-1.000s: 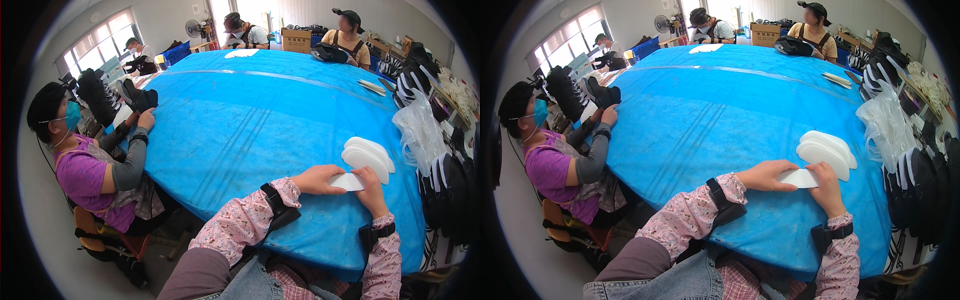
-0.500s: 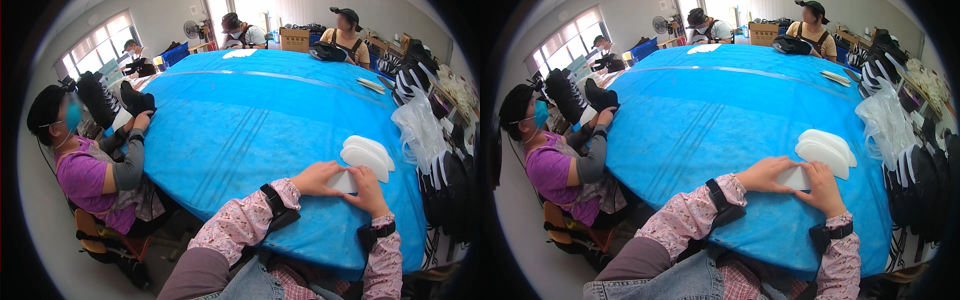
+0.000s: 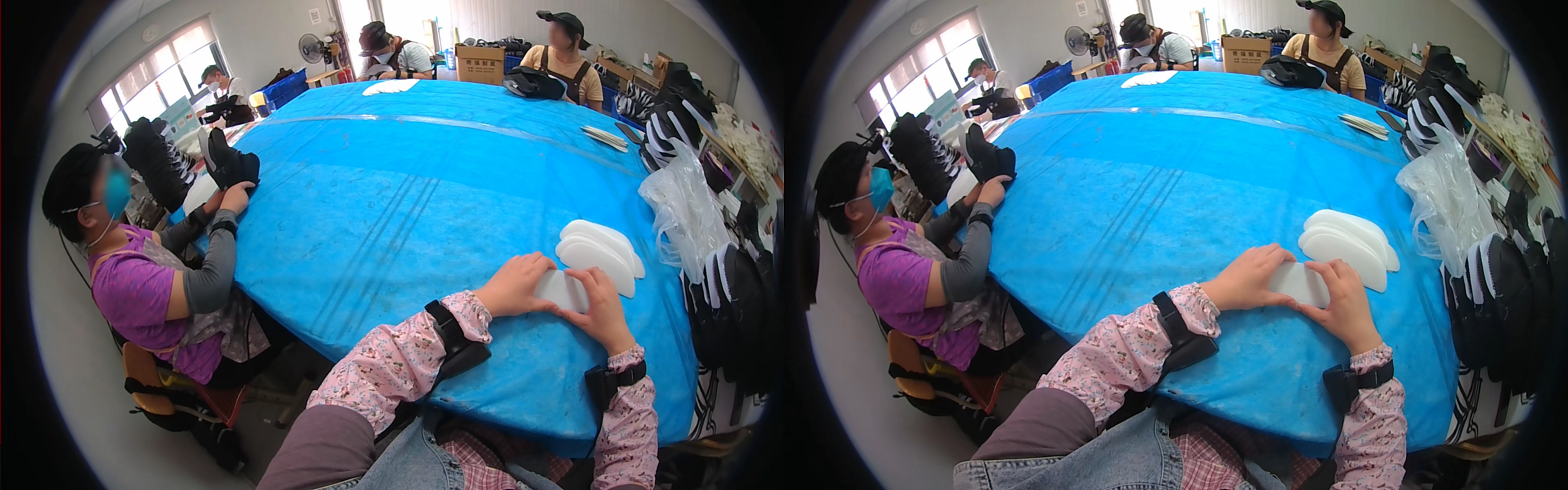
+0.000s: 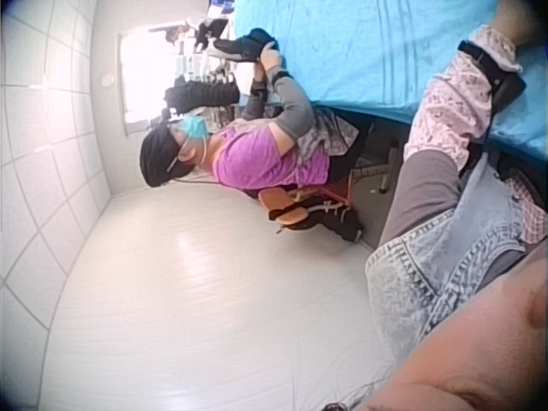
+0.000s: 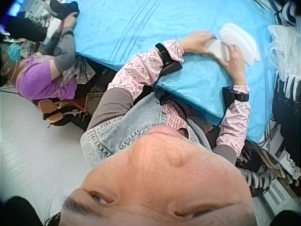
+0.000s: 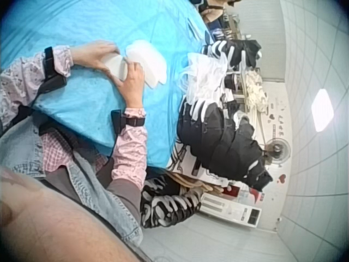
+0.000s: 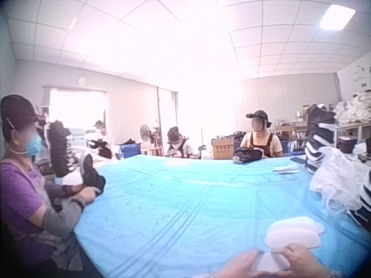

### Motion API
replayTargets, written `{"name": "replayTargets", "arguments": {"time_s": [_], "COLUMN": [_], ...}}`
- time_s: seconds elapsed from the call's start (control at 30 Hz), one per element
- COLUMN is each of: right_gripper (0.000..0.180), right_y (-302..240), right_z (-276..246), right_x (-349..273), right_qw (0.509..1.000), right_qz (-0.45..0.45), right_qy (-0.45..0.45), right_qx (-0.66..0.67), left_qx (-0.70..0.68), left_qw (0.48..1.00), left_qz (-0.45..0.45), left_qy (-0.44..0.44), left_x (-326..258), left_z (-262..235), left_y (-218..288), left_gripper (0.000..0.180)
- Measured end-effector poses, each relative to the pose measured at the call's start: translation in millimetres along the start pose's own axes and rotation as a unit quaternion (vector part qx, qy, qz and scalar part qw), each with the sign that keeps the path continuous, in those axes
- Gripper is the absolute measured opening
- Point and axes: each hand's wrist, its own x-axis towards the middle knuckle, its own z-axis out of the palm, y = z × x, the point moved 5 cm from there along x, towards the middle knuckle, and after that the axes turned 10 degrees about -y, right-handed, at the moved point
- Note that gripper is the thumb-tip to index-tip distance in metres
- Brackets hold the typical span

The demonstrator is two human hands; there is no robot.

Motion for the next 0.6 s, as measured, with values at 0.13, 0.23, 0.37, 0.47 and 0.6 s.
{"name": "replayTargets", "arguments": {"time_s": [0.13, 0.23, 0.37, 0.47, 0.6], "right_gripper": [0.056, 0.055, 0.055, 0.056, 0.056], "right_y": [-0.2, 2.1, 3.2, 4.2, 3.5], "right_z": [1.4, 2.4, 3.7, 5.6, 3.4], "right_x": [0.7, -0.6, -1.9, -1.8, -1.0], "right_qw": [1.000, 1.000, 1.000, 0.999, 0.999], "right_qz": [0.010, 0.008, 0.007, 0.020, 0.018], "right_qy": [-0.011, -0.001, -0.001, -0.002, 0.004], "right_qx": [0.018, 0.027, 0.027, 0.036, 0.034], "left_qx": [0.005, 0.003, 0.007, 0.006, 0.008], "left_qw": [1.000, 1.000, 0.999, 1.000, 0.999], "left_qz": [0.005, 0.008, 0.009, 0.014, 0.015], "left_qy": [-0.007, -0.009, -0.032, -0.022, -0.034], "left_x": [-1.5, -1.8, -1.4, -2.3, -0.6], "left_z": [-1.4, -2.0, 0.2, 0.7, 1.1], "left_y": [1.7, 4.8, 5.0, 3.3, 3.8], "left_gripper": [0.059, 0.060, 0.061, 0.059, 0.059]}}
